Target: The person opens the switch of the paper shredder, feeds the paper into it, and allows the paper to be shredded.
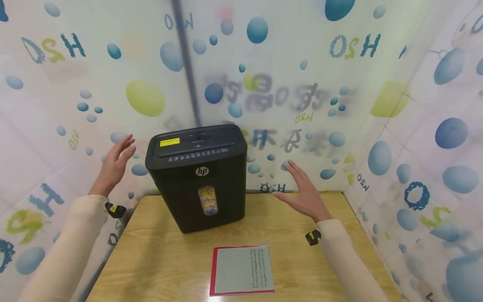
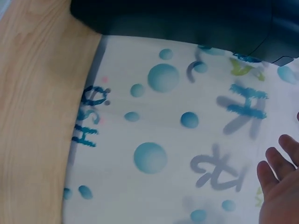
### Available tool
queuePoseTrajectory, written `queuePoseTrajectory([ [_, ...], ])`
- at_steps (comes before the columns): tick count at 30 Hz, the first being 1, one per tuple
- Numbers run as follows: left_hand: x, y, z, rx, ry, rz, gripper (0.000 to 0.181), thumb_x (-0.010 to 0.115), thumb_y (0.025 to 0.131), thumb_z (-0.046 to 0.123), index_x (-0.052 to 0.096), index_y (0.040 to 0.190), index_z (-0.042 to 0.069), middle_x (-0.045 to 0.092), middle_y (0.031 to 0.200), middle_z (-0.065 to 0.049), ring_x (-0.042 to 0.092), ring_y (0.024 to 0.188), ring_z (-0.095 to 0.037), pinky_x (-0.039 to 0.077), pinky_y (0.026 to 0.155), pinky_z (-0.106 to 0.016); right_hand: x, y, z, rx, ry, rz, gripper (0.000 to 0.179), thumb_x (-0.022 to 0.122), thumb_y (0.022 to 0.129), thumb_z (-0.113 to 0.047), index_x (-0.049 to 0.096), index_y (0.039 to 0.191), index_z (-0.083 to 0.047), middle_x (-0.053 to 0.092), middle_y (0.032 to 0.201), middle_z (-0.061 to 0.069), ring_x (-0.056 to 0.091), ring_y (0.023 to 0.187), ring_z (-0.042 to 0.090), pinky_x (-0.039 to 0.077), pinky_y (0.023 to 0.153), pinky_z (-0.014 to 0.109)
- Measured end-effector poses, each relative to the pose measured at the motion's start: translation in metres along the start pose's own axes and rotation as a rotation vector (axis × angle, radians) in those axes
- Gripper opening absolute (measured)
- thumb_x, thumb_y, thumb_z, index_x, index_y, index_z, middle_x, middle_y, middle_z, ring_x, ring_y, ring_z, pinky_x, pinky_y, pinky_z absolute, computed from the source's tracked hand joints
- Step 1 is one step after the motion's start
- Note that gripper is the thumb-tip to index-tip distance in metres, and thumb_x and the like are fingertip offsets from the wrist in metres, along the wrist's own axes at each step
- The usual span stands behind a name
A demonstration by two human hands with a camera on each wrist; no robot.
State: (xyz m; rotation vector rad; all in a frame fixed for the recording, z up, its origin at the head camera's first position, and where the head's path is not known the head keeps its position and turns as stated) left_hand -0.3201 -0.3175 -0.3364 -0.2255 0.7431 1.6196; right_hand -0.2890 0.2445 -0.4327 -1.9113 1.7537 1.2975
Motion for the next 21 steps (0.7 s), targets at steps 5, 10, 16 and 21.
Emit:
queuePoseTrajectory([
  [5,-0.003,0.012,0.025,-0.025,0.066,-0.048,0.076,0.046,0.102,0.062,0.023,0.164,0.025,0.029,0.169,-0.012,0.023,0.157,-0.040,0.019,0.124,-0.065,0.000,0.013,-0.015,-0.045,0.025,-0.014,0.088,0.078,0.089,-0.047,0.026,0.160,-0.043,0.018,0.172,-0.009,0.022,0.158,0.031,0.028,0.117,0.069],
  [10,0.000,0.023,0.047,-0.046,0.132,-0.096,0.084,0.048,0.097,0.071,0.024,0.164,0.026,0.031,0.168,-0.010,0.025,0.156,-0.036,0.019,0.126,-0.061,-0.001,0.027,-0.032,-0.085,0.008,-0.016,0.087,0.078,0.089,-0.048,0.028,0.160,-0.041,0.023,0.171,-0.010,0.027,0.157,0.029,0.031,0.117,0.068],
  [16,0.006,0.037,0.068,-0.051,0.203,-0.142,0.089,0.047,0.093,0.077,0.028,0.163,0.027,0.034,0.167,-0.011,0.029,0.154,-0.038,0.024,0.123,-0.064,0.000,0.042,-0.049,-0.155,0.020,-0.001,0.085,0.078,0.089,-0.047,0.031,0.159,-0.040,0.026,0.170,-0.010,0.029,0.156,0.028,0.032,0.117,0.067],
  [21,0.011,0.049,0.079,-0.055,0.256,-0.200,0.091,0.049,0.091,0.079,0.033,0.161,0.023,0.037,0.165,-0.012,0.032,0.153,-0.037,0.029,0.119,-0.067,0.001,0.055,-0.060,-0.197,0.029,0.002,0.083,0.079,0.089,-0.043,0.034,0.158,-0.041,0.030,0.169,-0.006,0.030,0.155,0.028,0.032,0.117,0.067],
])
Point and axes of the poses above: each hand's wrist, its own y-axis towards the middle knuckle, its own x-axis out of the palm, z = x × y, the point moved 2 cm from there along y, towards the middle knuckle
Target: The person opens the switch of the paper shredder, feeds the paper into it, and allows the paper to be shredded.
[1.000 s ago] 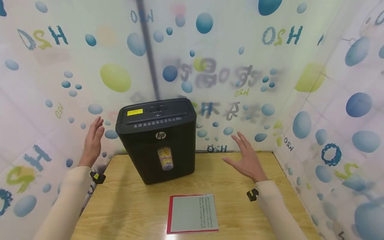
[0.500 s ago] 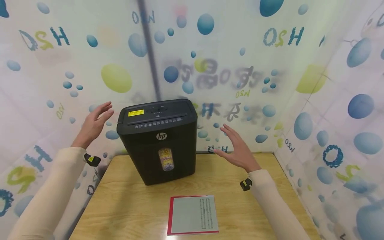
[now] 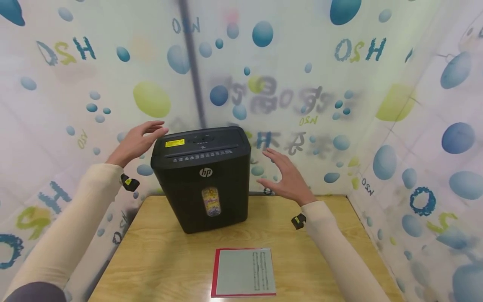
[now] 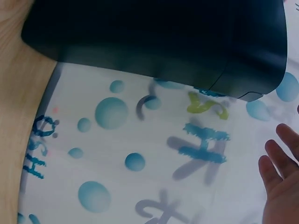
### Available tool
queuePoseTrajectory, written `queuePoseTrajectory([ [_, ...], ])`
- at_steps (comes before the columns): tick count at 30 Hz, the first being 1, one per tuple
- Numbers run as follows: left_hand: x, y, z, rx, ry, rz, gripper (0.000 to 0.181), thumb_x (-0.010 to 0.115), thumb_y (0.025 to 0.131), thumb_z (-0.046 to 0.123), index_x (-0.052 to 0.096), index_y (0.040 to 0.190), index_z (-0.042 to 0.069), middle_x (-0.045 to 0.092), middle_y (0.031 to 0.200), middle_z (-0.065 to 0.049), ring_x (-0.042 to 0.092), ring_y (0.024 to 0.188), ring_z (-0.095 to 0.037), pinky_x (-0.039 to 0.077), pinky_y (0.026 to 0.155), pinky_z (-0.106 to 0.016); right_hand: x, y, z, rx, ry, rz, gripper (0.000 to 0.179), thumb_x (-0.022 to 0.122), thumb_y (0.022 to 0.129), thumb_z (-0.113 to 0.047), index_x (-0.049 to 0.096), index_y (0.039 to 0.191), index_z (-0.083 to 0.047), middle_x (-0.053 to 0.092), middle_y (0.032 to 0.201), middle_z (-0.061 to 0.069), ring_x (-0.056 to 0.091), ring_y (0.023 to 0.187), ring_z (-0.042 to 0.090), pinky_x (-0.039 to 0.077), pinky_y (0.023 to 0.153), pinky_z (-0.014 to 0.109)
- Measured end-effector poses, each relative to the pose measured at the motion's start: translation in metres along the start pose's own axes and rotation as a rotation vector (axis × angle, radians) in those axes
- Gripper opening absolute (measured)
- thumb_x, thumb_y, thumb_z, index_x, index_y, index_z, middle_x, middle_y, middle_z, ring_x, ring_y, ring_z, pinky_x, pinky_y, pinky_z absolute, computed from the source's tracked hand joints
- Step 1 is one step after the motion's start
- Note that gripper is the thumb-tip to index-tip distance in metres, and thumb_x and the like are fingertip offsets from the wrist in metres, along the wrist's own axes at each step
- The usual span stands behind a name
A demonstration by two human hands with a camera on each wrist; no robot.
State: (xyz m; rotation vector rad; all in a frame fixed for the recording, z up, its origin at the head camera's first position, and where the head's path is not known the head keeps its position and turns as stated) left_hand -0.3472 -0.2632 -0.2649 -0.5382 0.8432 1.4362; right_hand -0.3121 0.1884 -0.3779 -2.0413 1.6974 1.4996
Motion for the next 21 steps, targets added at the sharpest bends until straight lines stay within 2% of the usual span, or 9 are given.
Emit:
queuePoseTrajectory([
  [4,0.002,0.011,0.008,0.007,0.043,-0.070,0.090,0.049,0.092,0.078,0.035,0.160,0.021,0.037,0.165,-0.014,0.034,0.151,-0.038,0.032,0.118,-0.065,0.002,0.012,-0.005,-0.024,-0.012,0.012,0.080,0.078,0.090,-0.043,0.037,0.157,-0.039,0.036,0.167,-0.003,0.032,0.155,0.028,0.031,0.118,0.066],
  [8,0.003,0.021,0.017,0.020,0.094,-0.128,0.092,0.048,0.091,0.080,0.036,0.160,0.020,0.038,0.163,-0.016,0.037,0.149,-0.039,0.034,0.116,-0.065,0.005,0.024,-0.012,-0.063,-0.015,0.024,0.076,0.078,0.090,-0.041,0.042,0.157,-0.030,0.039,0.165,-0.002,0.033,0.154,0.028,0.033,0.118,0.063],
  [13,0.006,0.032,0.028,0.026,0.161,-0.170,0.096,0.049,0.089,0.082,0.038,0.159,0.017,0.044,0.158,-0.020,0.042,0.146,-0.040,0.038,0.114,-0.064,0.012,0.036,-0.017,-0.122,-0.019,0.038,0.071,0.080,0.090,-0.037,0.051,0.151,-0.017,0.044,0.162,0.003,0.038,0.151,0.028,0.038,0.116,0.060],
  [21,0.018,0.052,0.041,0.012,0.218,-0.240,0.096,0.053,0.088,0.080,0.041,0.157,0.014,0.047,0.156,-0.020,0.048,0.140,-0.039,0.042,0.112,-0.060,0.019,0.056,-0.024,-0.238,-0.029,0.065,0.056,0.081,0.090,-0.027,0.062,0.140,-0.008,0.054,0.152,0.010,0.049,0.142,0.030,0.043,0.115,0.052],
])
Point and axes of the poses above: each hand's wrist, its own y-axis towards the middle knuckle, its own x-axis out of the palm, z = x × y, the point moved 2 cm from there along y, towards the middle knuckle
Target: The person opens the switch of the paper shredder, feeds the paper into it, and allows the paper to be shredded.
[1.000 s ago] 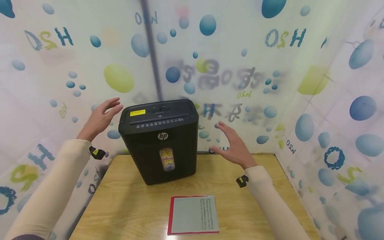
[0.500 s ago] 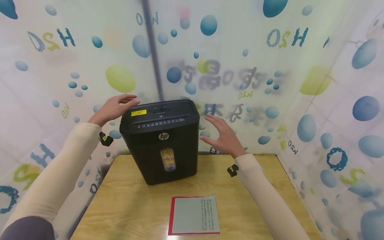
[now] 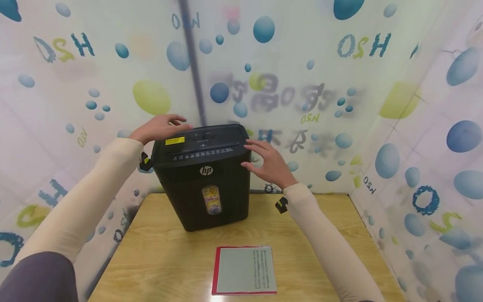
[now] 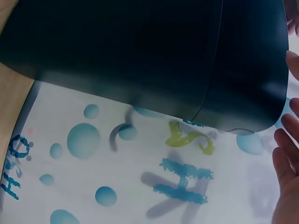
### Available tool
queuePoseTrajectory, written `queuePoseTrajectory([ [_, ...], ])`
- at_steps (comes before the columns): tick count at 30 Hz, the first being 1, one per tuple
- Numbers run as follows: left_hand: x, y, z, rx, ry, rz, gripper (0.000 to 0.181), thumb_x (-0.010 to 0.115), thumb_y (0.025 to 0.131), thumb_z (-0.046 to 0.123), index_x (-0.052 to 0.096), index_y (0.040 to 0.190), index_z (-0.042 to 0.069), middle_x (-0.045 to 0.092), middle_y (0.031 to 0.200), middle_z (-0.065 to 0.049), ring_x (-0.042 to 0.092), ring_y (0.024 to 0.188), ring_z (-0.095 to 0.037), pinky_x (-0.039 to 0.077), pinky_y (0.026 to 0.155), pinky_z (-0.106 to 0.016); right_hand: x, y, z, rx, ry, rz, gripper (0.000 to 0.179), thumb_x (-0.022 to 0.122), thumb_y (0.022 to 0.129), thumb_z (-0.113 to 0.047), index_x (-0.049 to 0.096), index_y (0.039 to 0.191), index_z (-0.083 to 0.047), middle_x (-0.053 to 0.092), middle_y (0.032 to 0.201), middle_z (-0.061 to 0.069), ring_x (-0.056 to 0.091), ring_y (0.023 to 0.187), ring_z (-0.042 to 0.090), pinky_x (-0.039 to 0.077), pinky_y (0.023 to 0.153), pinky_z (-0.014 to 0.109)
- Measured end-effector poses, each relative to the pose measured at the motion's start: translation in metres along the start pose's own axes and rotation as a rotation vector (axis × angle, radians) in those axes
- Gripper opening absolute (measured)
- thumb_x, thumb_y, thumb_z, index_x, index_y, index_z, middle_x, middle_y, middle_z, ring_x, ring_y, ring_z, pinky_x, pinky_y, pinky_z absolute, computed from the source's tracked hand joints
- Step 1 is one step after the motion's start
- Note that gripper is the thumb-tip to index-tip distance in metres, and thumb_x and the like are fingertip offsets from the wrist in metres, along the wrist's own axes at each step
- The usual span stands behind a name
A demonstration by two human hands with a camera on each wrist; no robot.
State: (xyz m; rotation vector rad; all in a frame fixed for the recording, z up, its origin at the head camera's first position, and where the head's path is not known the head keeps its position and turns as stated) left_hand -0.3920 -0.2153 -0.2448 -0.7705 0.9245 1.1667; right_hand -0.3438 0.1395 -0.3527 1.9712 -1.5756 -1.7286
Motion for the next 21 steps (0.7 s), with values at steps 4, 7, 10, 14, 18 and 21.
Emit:
queuePoseTrajectory([
  [4,0.002,0.010,0.009,0.002,0.057,-0.022,0.093,0.053,0.090,0.078,0.043,0.155,0.012,0.047,0.156,-0.019,0.049,0.140,-0.037,0.042,0.114,-0.057,0.004,0.009,-0.005,-0.041,0.002,0.011,0.051,0.080,0.091,-0.024,0.065,0.136,-0.007,0.059,0.147,0.010,0.053,0.137,0.030,0.045,0.113,0.050],
  [7,0.004,0.017,0.015,-0.008,0.084,-0.042,0.090,0.054,0.092,0.074,0.043,0.155,0.010,0.045,0.158,-0.018,0.046,0.142,-0.036,0.040,0.116,-0.056,0.007,0.013,-0.010,-0.056,0.010,0.021,0.047,0.080,0.091,-0.023,0.067,0.132,-0.006,0.062,0.140,0.011,0.056,0.133,0.031,0.047,0.110,0.050],
  [10,0.006,0.024,0.021,-0.033,0.100,-0.061,0.088,0.056,0.093,0.069,0.043,0.155,0.008,0.042,0.161,-0.016,0.043,0.146,-0.036,0.039,0.117,-0.055,0.009,0.015,-0.010,-0.058,0.007,0.027,0.040,0.080,0.091,-0.022,0.071,0.127,-0.006,0.065,0.135,0.011,0.058,0.129,0.030,0.048,0.109,0.049],
  [14,0.010,0.033,0.026,-0.061,0.132,-0.081,0.087,0.059,0.094,0.065,0.044,0.154,0.005,0.041,0.161,-0.017,0.042,0.146,-0.037,0.040,0.117,-0.054,0.013,0.016,-0.009,-0.054,-0.013,0.032,0.031,0.079,0.092,-0.022,0.074,0.119,-0.008,0.068,0.128,0.009,0.060,0.125,0.027,0.050,0.107,0.046],
  [18,0.015,0.039,0.029,-0.067,0.171,-0.079,0.083,0.061,0.094,0.064,0.051,0.148,0.001,0.051,0.154,-0.019,0.052,0.137,-0.036,0.046,0.111,-0.052,0.016,0.017,-0.008,-0.049,-0.024,0.040,0.027,0.078,0.092,-0.022,0.075,0.115,-0.009,0.069,0.122,0.008,0.062,0.120,0.027,0.052,0.104,0.046],
  [21,0.018,0.043,0.029,-0.069,0.203,-0.057,0.070,0.061,0.093,0.064,0.066,0.125,0.002,0.066,0.126,-0.018,0.063,0.114,-0.033,0.053,0.098,-0.048,0.015,0.018,-0.009,-0.041,-0.025,0.040,0.027,0.079,0.091,-0.021,0.075,0.115,-0.009,0.070,0.119,0.009,0.063,0.117,0.027,0.053,0.103,0.046],
])
Point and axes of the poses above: each hand's wrist, its own y-axis towards the middle knuckle, its own x-axis out of the palm, z = x × y, the point moved 2 cm from there along y, towards the middle knuckle
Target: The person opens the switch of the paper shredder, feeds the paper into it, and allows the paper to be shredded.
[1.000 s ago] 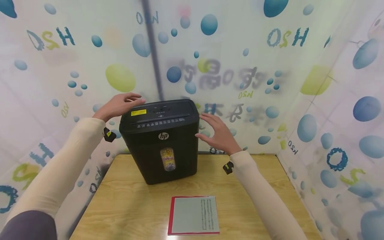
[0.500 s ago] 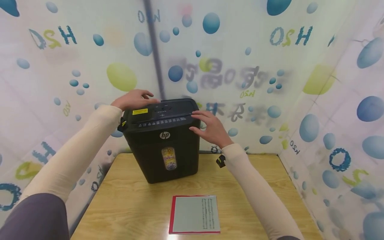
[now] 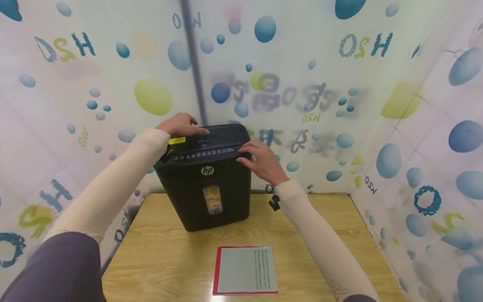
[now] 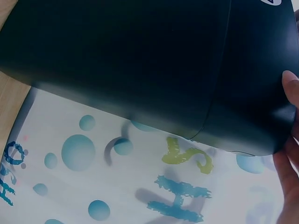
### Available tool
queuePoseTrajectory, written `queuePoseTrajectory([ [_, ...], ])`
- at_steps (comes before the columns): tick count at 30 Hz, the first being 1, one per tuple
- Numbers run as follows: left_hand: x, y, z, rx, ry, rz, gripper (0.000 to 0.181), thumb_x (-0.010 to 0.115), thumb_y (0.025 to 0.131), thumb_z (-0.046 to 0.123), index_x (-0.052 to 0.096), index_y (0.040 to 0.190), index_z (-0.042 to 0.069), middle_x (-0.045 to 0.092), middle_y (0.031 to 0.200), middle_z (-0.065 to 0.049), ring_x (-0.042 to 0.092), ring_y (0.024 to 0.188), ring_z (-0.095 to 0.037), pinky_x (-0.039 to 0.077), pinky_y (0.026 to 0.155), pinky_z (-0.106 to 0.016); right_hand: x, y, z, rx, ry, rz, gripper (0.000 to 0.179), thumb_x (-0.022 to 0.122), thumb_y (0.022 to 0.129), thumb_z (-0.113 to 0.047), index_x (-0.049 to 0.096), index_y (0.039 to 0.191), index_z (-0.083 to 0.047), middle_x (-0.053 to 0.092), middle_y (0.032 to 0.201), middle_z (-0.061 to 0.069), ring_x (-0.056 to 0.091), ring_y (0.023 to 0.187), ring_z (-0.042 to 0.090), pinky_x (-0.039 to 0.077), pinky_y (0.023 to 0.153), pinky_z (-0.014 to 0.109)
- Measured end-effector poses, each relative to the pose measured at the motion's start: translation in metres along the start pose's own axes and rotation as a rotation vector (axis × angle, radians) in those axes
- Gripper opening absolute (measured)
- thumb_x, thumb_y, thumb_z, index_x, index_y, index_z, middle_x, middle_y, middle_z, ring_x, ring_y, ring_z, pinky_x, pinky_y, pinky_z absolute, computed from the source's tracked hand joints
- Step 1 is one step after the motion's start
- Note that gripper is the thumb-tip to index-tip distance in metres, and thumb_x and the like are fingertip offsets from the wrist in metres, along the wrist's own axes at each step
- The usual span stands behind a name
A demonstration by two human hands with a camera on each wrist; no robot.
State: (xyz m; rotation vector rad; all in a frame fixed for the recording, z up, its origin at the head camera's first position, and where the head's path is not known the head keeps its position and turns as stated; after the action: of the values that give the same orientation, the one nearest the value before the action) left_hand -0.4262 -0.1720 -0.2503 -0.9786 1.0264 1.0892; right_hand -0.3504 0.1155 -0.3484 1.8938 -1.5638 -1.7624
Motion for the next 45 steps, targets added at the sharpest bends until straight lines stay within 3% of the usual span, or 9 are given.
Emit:
queuePoseTrajectory([
  [2,0.001,0.004,0.000,-0.002,0.019,0.012,0.059,0.062,0.093,0.064,0.067,0.099,0.006,0.065,0.098,-0.011,0.062,0.094,-0.028,0.052,0.085,-0.042,-0.001,0.001,-0.001,0.007,0.002,-0.002,0.027,0.079,0.090,-0.020,0.076,0.114,-0.009,0.071,0.118,0.009,0.064,0.115,0.027,0.053,0.102,0.046],
  [4,0.003,0.007,0.000,-0.012,0.037,0.017,0.055,0.063,0.091,0.065,0.058,0.080,0.011,0.054,0.079,-0.005,0.055,0.080,-0.024,0.047,0.075,-0.038,-0.003,0.002,-0.002,0.021,0.006,-0.009,0.026,0.080,0.090,-0.019,0.076,0.114,-0.008,0.071,0.117,0.010,0.065,0.114,0.028,0.053,0.101,0.046],
  [10,0.008,0.017,-0.002,-0.048,0.049,0.001,0.058,0.067,0.087,0.069,0.050,0.072,0.015,0.046,0.073,-0.001,0.051,0.075,-0.022,0.043,0.070,-0.036,-0.003,0.001,-0.005,0.076,0.016,-0.027,0.025,0.079,0.090,-0.019,0.077,0.113,-0.009,0.071,0.116,0.009,0.064,0.115,0.028,0.052,0.104,0.046],
  [14,0.011,0.023,-0.003,-0.071,0.053,-0.032,0.056,0.068,0.086,0.067,0.053,0.077,0.014,0.051,0.079,-0.004,0.052,0.078,-0.023,0.045,0.072,-0.037,-0.002,-0.001,-0.006,0.079,0.008,-0.022,0.026,0.080,0.090,-0.020,0.077,0.113,-0.009,0.070,0.115,0.009,0.063,0.115,0.028,0.052,0.104,0.046],
  [17,0.011,0.026,-0.002,-0.080,0.051,-0.069,0.056,0.067,0.088,0.065,0.060,0.093,0.009,0.061,0.099,-0.009,0.055,0.090,-0.025,0.049,0.080,-0.040,-0.002,-0.002,-0.007,0.085,0.007,-0.020,0.025,0.080,0.090,-0.021,0.077,0.112,-0.009,0.070,0.114,0.008,0.063,0.114,0.028,0.052,0.104,0.046],
  [21,0.010,0.026,0.001,-0.093,0.043,-0.118,0.060,0.066,0.091,0.062,0.061,0.111,0.006,0.060,0.122,-0.013,0.055,0.102,-0.027,0.049,0.089,-0.041,-0.002,-0.004,-0.006,0.091,0.012,-0.018,0.025,0.080,0.090,-0.021,0.077,0.111,-0.009,0.070,0.113,0.008,0.063,0.113,0.028,0.052,0.104,0.046],
  [27,0.004,0.023,0.007,-0.099,0.036,-0.153,0.056,0.065,0.093,0.058,0.059,0.106,0.004,0.057,0.118,-0.014,0.054,0.102,-0.027,0.049,0.090,-0.041,-0.003,-0.003,-0.004,0.090,0.026,-0.003,0.025,0.080,0.089,-0.021,0.077,0.111,-0.009,0.071,0.112,0.007,0.063,0.113,0.027,0.052,0.104,0.046],
  [36,-0.001,0.022,0.006,-0.111,0.023,-0.169,0.077,0.066,0.094,0.055,0.051,0.143,-0.003,0.052,0.149,-0.021,0.053,0.132,-0.036,0.047,0.111,-0.048,-0.002,-0.001,-0.003,0.088,0.046,0.012,0.025,0.081,0.089,-0.020,0.078,0.111,-0.009,0.072,0.111,0.007,0.063,0.113,0.027,0.052,0.103,0.046],
  [45,-0.001,0.024,0.005,-0.095,0.009,-0.163,0.075,0.067,0.096,0.049,0.050,0.146,-0.003,0.051,0.151,-0.022,0.050,0.137,-0.038,0.044,0.114,-0.049,0.000,0.000,-0.001,0.093,0.063,0.016,0.025,0.081,0.089,-0.022,0.078,0.110,-0.010,0.072,0.112,0.006,0.063,0.114,0.026,0.052,0.104,0.045],
])
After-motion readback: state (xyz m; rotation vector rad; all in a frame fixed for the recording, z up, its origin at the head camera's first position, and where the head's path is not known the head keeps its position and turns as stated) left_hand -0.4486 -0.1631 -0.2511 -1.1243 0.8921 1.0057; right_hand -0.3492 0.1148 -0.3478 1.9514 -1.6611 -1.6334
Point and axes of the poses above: each hand's wrist, its own y-axis towards the middle knuckle, its own x-axis out of the palm, z = x × y, the point moved 2 cm from there along y, towards the middle knuckle
